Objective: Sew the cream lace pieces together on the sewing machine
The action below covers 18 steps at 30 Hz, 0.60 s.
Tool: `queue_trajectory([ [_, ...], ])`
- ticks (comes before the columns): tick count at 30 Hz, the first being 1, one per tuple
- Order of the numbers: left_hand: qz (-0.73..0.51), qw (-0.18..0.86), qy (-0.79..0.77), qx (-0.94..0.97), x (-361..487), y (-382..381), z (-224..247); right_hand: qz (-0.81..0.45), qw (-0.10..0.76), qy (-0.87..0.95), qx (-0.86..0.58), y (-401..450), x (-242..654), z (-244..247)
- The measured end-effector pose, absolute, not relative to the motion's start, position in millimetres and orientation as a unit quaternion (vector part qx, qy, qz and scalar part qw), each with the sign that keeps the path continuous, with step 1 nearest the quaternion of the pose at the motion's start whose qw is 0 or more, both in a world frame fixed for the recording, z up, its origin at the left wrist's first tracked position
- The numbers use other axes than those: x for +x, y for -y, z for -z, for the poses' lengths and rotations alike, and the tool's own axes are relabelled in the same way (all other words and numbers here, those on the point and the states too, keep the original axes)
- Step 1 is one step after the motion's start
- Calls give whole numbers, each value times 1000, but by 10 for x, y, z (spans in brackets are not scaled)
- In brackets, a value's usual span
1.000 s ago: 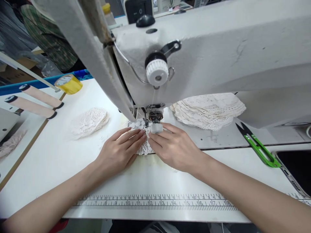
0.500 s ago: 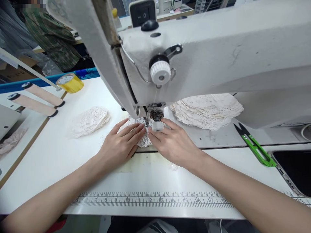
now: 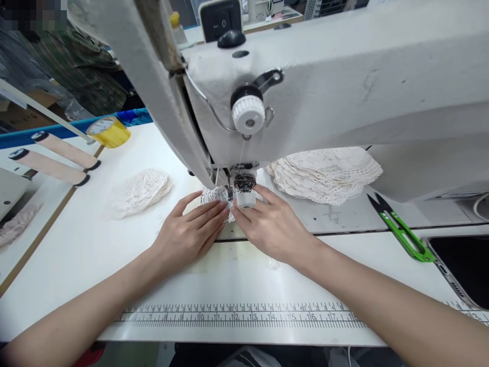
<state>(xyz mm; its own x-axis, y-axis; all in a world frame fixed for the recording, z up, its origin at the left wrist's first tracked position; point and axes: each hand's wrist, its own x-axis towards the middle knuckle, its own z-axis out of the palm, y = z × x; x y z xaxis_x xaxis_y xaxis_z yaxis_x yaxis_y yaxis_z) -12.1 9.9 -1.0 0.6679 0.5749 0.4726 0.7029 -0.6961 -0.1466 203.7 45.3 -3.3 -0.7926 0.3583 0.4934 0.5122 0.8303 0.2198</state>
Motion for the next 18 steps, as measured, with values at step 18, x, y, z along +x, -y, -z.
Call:
queue_trajectory([
  [18, 182, 156, 391, -889, -100, -22, -11, 171, 228, 920, -270, -381, 2013, 29],
])
